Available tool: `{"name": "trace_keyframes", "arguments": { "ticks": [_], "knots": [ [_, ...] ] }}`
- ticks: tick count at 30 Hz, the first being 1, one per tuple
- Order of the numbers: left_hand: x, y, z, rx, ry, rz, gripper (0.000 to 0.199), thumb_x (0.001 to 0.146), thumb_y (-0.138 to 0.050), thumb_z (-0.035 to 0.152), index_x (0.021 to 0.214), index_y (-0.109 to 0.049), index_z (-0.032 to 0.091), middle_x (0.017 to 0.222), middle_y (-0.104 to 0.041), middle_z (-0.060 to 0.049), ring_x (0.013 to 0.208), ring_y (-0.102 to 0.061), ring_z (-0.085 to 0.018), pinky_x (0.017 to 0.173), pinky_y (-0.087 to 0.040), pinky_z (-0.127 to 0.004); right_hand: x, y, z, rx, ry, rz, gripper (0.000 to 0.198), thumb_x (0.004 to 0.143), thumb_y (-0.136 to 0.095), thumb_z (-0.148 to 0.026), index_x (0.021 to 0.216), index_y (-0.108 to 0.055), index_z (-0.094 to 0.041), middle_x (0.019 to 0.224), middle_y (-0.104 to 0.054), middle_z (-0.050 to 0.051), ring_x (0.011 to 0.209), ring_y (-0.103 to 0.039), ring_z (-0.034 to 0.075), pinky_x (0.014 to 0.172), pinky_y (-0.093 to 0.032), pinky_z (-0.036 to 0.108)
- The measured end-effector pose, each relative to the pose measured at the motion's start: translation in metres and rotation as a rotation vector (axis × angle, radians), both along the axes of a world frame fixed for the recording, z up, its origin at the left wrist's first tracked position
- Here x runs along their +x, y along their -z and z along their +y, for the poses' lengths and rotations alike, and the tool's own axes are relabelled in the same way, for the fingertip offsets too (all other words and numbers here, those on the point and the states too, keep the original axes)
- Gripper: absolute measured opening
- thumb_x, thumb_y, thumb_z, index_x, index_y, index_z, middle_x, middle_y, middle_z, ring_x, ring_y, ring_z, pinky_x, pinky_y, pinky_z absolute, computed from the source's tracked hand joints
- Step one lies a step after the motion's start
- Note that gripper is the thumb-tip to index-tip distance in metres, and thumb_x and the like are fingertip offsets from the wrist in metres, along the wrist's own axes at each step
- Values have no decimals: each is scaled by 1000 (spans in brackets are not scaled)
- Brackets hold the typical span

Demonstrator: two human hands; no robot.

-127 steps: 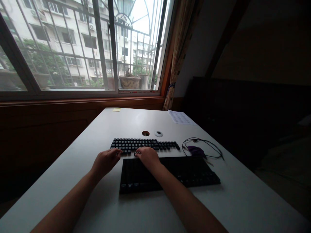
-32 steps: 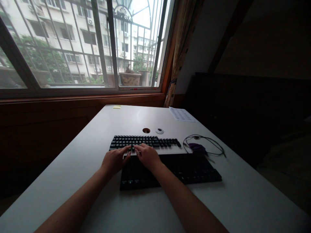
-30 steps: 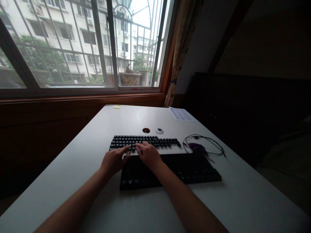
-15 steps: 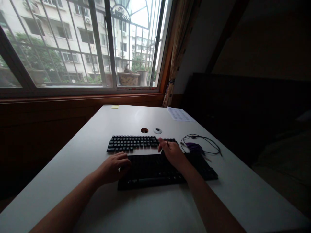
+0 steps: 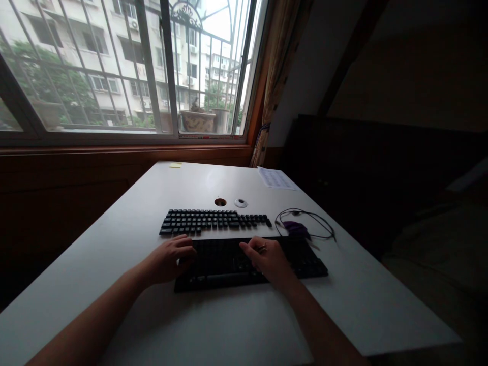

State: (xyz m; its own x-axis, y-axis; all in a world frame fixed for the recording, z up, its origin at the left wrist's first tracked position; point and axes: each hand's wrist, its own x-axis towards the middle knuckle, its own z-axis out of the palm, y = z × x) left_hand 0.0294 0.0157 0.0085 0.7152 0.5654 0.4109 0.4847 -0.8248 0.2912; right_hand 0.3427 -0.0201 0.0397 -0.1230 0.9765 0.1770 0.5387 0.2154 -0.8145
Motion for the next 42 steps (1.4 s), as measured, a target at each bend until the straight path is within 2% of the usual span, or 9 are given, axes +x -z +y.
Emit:
{"name": "trace_keyframes", "arguments": {
  "ticks": [3, 6, 13, 17, 21, 27, 32, 42],
  "knots": [
    [0, 0, 0, -1, -1, 0, 13, 91, -53, 15, 87, -64, 20, 81, -59, -5, 78, -53, -19, 66, -43, -29, -5, -5, 0, 66, -18, -41, 47, 89, -54, -56, 59, -52, -20, 43, -47, -5, 39, -44, 9, 44, -32, 21],
    [1, 0, 0, 0, -5, 7, 13, 91, -53, 14, 86, -64, 20, 82, -59, -5, 79, -53, -18, 66, -42, -28, -12, -12, 2, 100, -97, -138, 48, 90, -53, -55, 57, -51, -20, 43, -47, -5, 41, -45, 9, 45, -31, 21],
    [1, 1, 0, -5, -7, 6, 12, 88, -55, 14, 88, -65, 20, 82, -60, -5, 79, -55, -19, 67, -44, -28, -32, -12, 13, 184, -218, -300, 46, 92, -51, -52, 61, -59, -19, 45, -48, -4, 44, -46, 9, 48, -28, 21],
    [0, 2, 0, -9, -7, 6, 11, 89, -55, 14, 88, -65, 20, 83, -60, -5, 78, -55, -19, 66, -43, -28, -37, -5, 16, 233, -203, -244, 49, 92, -51, -53, 58, -56, -19, 46, -48, -4, 45, -45, 9, 51, -30, 22],
    [0, 1, 0, -20, -4, 11, 12, 89, -54, 15, 89, -65, 20, 83, -60, -5, 79, -54, -19, 66, -43, -28, -36, -2, 17, 221, -166, -152, 51, 94, -47, -55, 57, -51, -19, 46, -48, -4, 46, -47, 10, 52, -32, 22],
    [0, 1, 0, -22, -16, 28, 12, 90, -53, 15, 89, -64, 20, 84, -60, -6, 80, -54, -19, 68, -43, -30, -27, -6, 15, 257, -185, -283, 51, 95, -44, -52, 56, -49, -20, 46, -42, -5, 45, -42, 10, 51, -28, 23],
    [0, 0, -1, -38, -7, 33, 12, 91, -53, 14, 90, -63, 20, 86, -60, -6, 82, -54, -20, 70, -43, -29, -25, -5, 14, 263, -215, -274, 48, 96, -44, -49, 57, -47, -20, 48, -39, -5, 45, -40, 9, 51, -27, 23],
    [0, 2, 0, -27, 6, 21, 13, 91, -51, 14, 89, -63, 19, 83, -58, -6, 79, -52, -19, 66, -41, -29, -27, 6, 16, 178, -229, -80, 48, 95, -47, -50, 58, -46, -20, 44, -45, -5, 40, -44, 8, 47, -31, 21]
  ]
}}
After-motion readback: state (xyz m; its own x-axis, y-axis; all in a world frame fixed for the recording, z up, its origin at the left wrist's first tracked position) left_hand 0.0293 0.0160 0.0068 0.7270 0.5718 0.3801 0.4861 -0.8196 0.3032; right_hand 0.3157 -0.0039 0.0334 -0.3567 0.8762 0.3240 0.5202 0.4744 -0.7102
